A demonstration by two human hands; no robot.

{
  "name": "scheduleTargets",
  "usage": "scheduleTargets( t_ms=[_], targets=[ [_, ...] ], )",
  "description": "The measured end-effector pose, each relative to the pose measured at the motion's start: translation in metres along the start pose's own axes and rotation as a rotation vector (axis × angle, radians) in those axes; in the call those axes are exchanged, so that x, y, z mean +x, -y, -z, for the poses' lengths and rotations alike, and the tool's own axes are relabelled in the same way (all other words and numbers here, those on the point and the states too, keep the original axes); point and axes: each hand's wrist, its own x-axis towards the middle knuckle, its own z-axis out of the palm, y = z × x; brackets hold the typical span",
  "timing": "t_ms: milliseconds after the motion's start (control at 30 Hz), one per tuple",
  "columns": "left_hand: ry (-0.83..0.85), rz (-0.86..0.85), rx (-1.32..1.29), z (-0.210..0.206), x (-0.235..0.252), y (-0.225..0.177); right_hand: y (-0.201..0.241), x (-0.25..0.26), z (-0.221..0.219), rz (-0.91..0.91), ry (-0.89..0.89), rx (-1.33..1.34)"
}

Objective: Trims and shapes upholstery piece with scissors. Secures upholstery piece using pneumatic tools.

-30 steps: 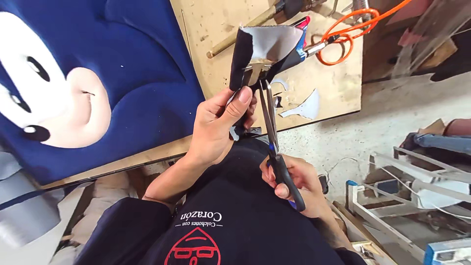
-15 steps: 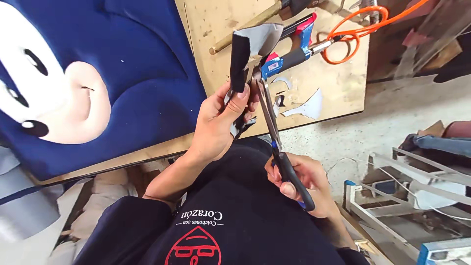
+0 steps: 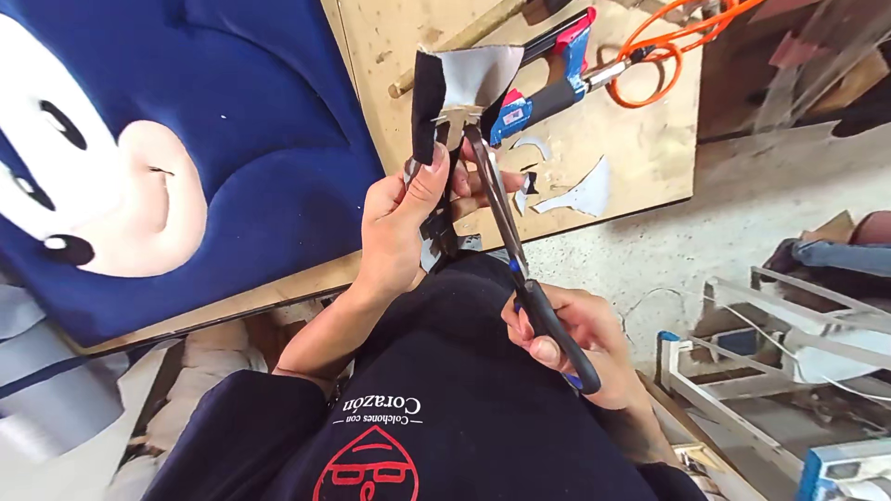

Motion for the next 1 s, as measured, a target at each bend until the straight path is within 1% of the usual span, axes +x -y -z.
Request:
scheduleTargets(
  t_ms=[300,700,833,1000],
  targets=[
    [0.042,0.014,-0.061,-0.002,-0.004,-0.008,0.000,0.000,-0.004,-0.008,-0.002,0.009],
    [0.030,-0.025,-0.037,0.001,-0.011,-0.014,-0.003,-0.001,-0.008,0.013,-0.014,-0.001],
    [0.054,-0.046,-0.024,0.001,-0.012,-0.016,-0.003,-0.002,-0.007,0.017,-0.005,-0.021],
    [0.070,-0.033,-0.027,0.002,-0.014,-0.019,-0.004,-0.003,-0.006,0.031,0.019,-0.038]
  ],
)
